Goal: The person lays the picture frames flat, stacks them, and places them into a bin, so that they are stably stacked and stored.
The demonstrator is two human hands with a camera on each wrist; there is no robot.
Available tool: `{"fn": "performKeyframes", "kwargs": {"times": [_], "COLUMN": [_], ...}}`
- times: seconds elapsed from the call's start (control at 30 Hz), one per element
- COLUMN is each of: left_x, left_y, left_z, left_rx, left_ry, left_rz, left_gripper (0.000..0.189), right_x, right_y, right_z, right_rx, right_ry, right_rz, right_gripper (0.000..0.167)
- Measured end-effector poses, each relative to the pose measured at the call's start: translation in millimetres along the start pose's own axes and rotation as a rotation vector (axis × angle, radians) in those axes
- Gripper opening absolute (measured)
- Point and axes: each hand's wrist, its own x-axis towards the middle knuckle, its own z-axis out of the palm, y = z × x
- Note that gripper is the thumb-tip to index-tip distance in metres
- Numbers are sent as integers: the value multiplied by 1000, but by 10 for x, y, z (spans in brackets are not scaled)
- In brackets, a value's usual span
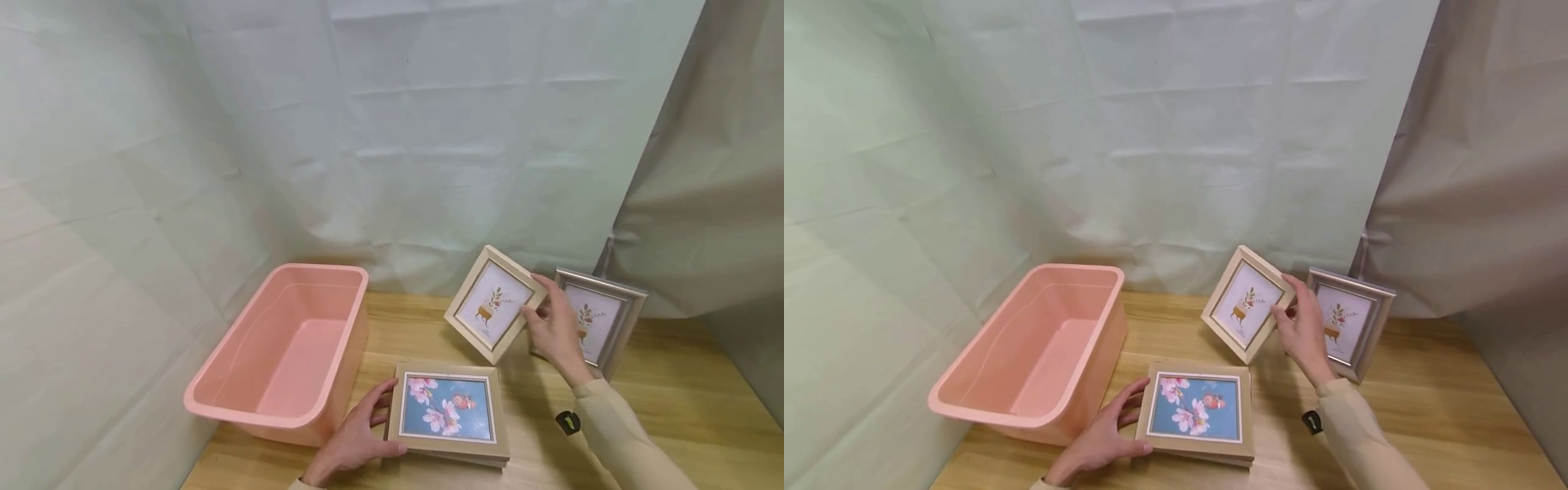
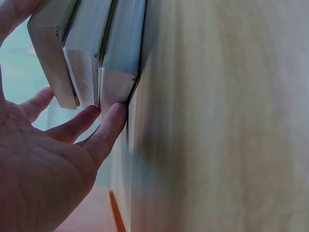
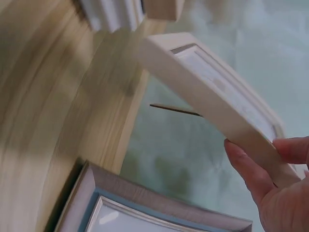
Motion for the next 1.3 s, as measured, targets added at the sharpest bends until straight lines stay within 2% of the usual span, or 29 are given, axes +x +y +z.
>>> {"fn": "performKeyframes", "kwargs": {"times": [0.23,0.47,0.6,0.8,0.9,0.97,1.03,1.1,1.17,1.3], "left_x": [-25,-36,-48,-66,-63,-44,-9,27,56,111], "left_y": [-4,17,59,187,257,302,351,411,488,658], "left_z": [-18,-18,-17,-11,9,32,60,95,129,195], "left_rx": [3,13,40,161,180,165,117,9,-180,-568], "left_ry": [-1,5,11,78,131,183,236,268,250,147], "left_rz": [-6,-14,-20,-8,-6,18,59,104,132,148], "left_gripper": [111,111,108,99,94,89,81,74,69,73], "right_x": [-159,-321,-432,-621,-712,-772,-834,-902,-976,-1126], "right_y": [-163,-311,-396,-503,-565,-609,-651,-683,-717,-774], "right_z": [-43,-71,-64,-54,-47,-39,-31,-32,-38,-45], "right_rx": [91,314,434,589,632,654,657,666,667,657], "right_ry": [90,117,142,186,213,227,234,229,217,184], "right_rz": [142,260,290,302,320,336,348,362,383,421], "right_gripper": [65,72,71,64,61,61,61,61,61,60]}}
